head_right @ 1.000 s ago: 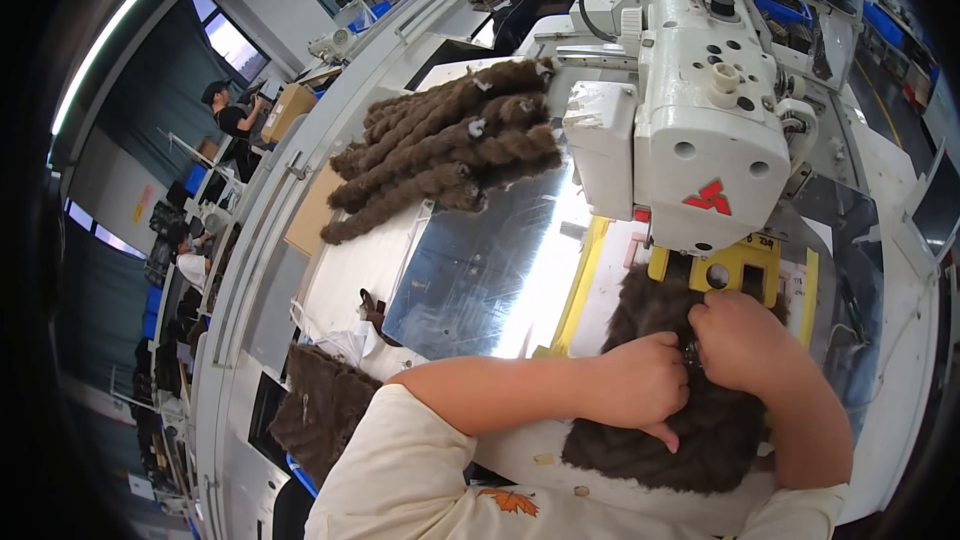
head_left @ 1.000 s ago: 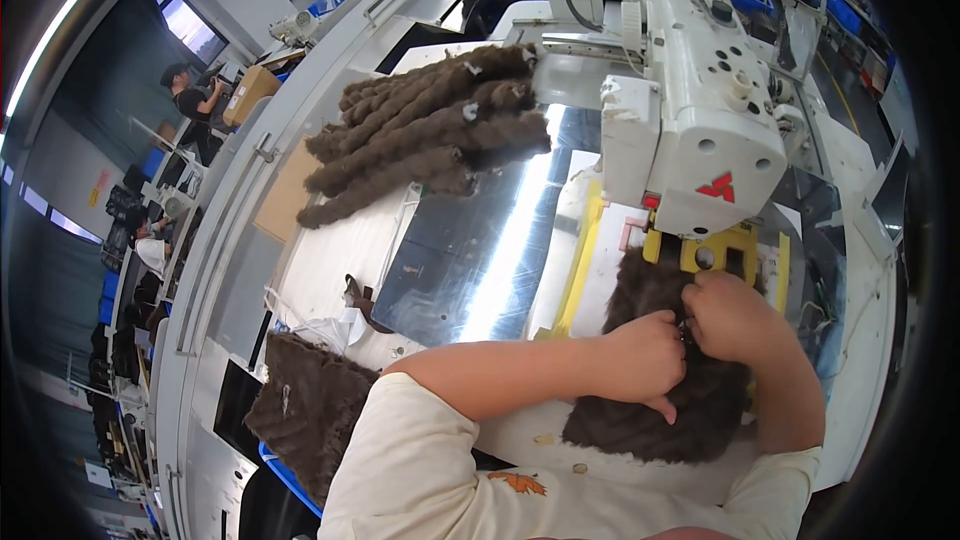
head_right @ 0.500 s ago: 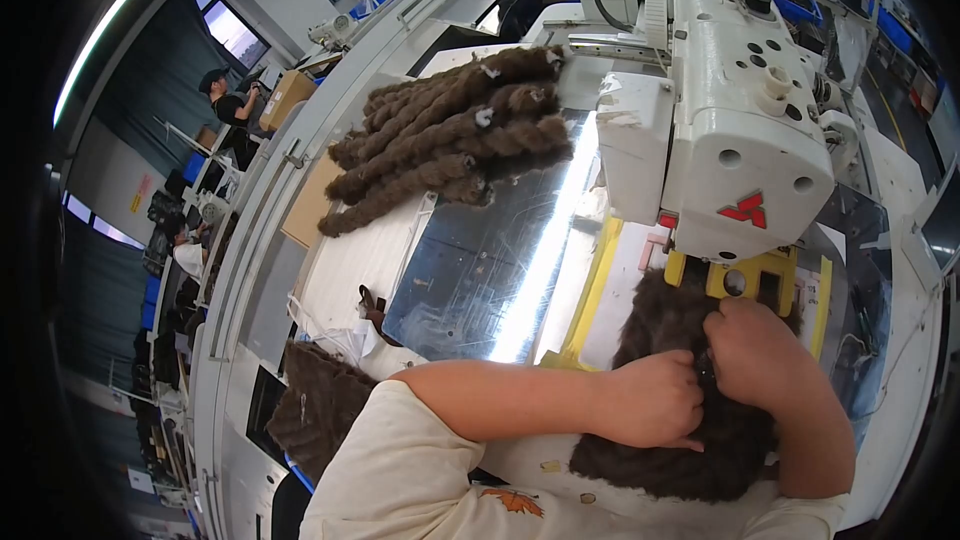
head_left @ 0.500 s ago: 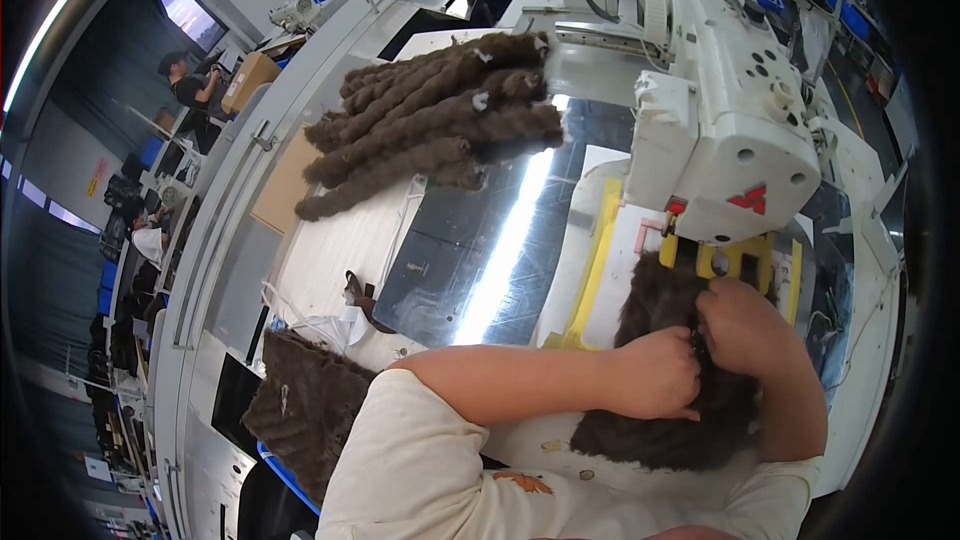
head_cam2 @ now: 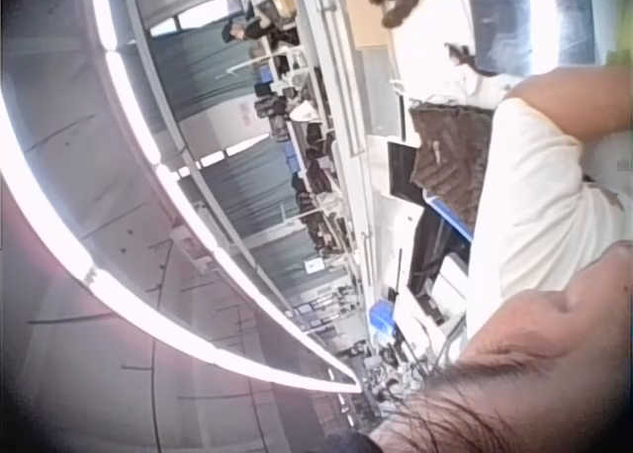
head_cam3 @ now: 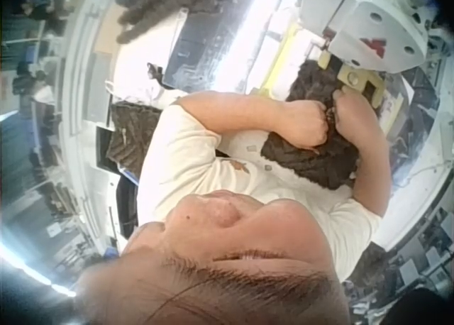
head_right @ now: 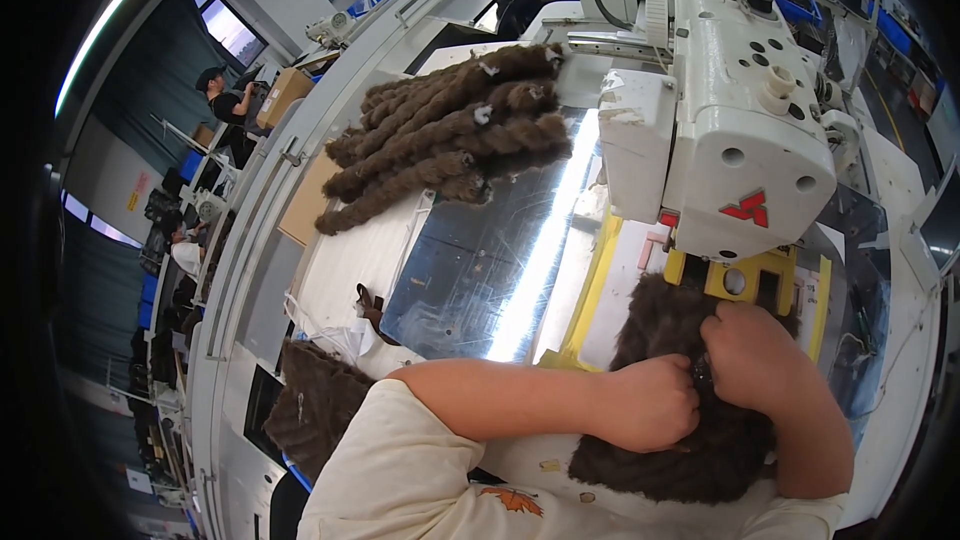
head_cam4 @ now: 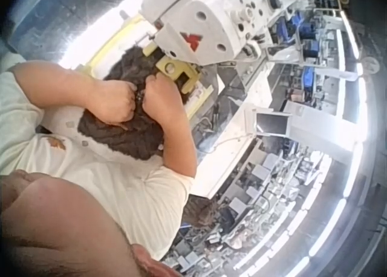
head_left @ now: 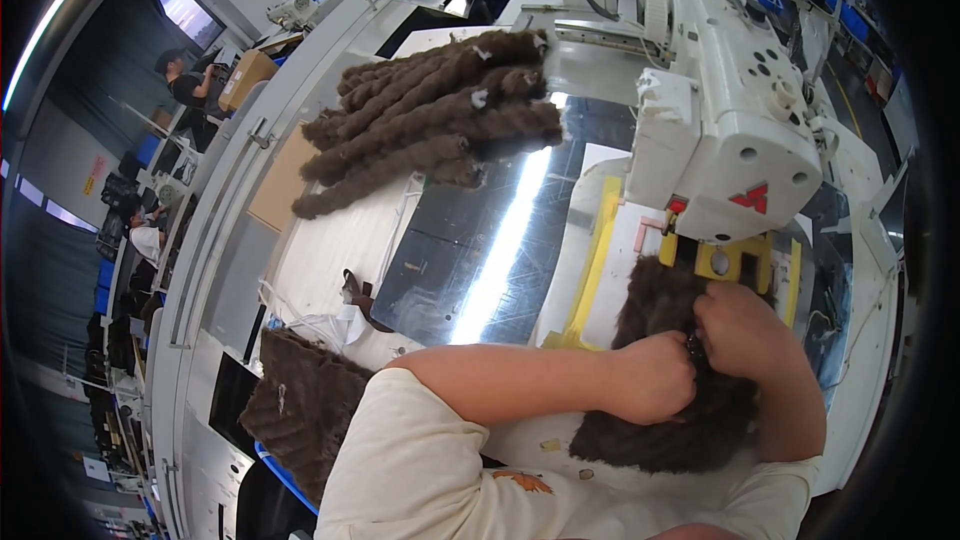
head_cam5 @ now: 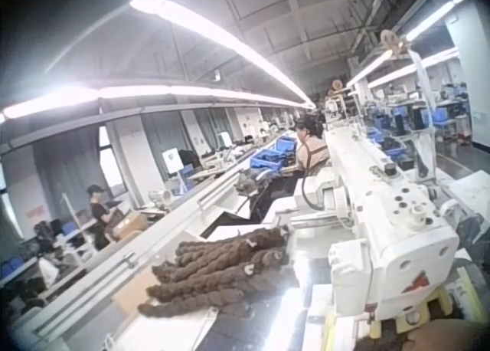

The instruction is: The recorder uses an industrial sewing machine to stitch together pieces of fur.

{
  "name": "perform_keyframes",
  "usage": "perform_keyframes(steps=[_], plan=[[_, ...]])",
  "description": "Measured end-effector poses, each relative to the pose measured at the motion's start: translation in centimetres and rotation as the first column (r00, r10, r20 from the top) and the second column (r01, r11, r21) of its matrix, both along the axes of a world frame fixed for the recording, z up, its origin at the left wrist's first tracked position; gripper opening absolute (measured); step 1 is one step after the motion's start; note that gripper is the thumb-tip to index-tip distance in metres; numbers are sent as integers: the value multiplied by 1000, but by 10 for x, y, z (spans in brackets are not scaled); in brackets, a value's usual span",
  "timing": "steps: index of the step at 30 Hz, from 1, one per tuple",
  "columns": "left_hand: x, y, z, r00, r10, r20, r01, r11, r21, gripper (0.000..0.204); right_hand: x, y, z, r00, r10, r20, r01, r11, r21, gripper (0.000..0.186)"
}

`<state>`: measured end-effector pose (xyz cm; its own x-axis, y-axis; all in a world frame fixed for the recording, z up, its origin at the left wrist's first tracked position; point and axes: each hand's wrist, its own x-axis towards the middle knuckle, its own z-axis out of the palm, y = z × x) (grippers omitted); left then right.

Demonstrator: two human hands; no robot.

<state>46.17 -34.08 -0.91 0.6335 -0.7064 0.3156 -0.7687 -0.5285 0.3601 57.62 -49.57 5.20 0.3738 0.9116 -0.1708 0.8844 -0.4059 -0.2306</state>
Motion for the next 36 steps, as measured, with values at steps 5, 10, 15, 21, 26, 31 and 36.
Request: perform_keyframes(steps=[5,10,15,21,26,31,36], plan=[[-2,-3,-6,998,-37,46,31,992,125,18,1,0,0,1000,-1,-7,1,1000,-5,12],[-2,-4,-6,997,-44,62,39,997,72,24,2,0,-1,1000,11,2,-11,1000,15,12],[-2,-4,1,999,-26,29,26,1000,-3,35,2,0,-2,1000,1,0,-1,1000,18,11],[-3,-4,-1,999,8,38,-9,1000,25,33,2,0,-1,1000,11,-3,-11,1000,28,11],[-3,-4,-2,999,8,31,-9,999,37,32,2,0,-2,1000,15,-11,-15,999,35,10],[-2,-3,-3,999,3,39,-5,999,47,27,4,1,-2,1000,13,-17,-12,999,30,10],[-4,-4,-3,998,4,63,-7,998,57,22,2,-1,-1,1000,9,-6,-9,999,34,9]])
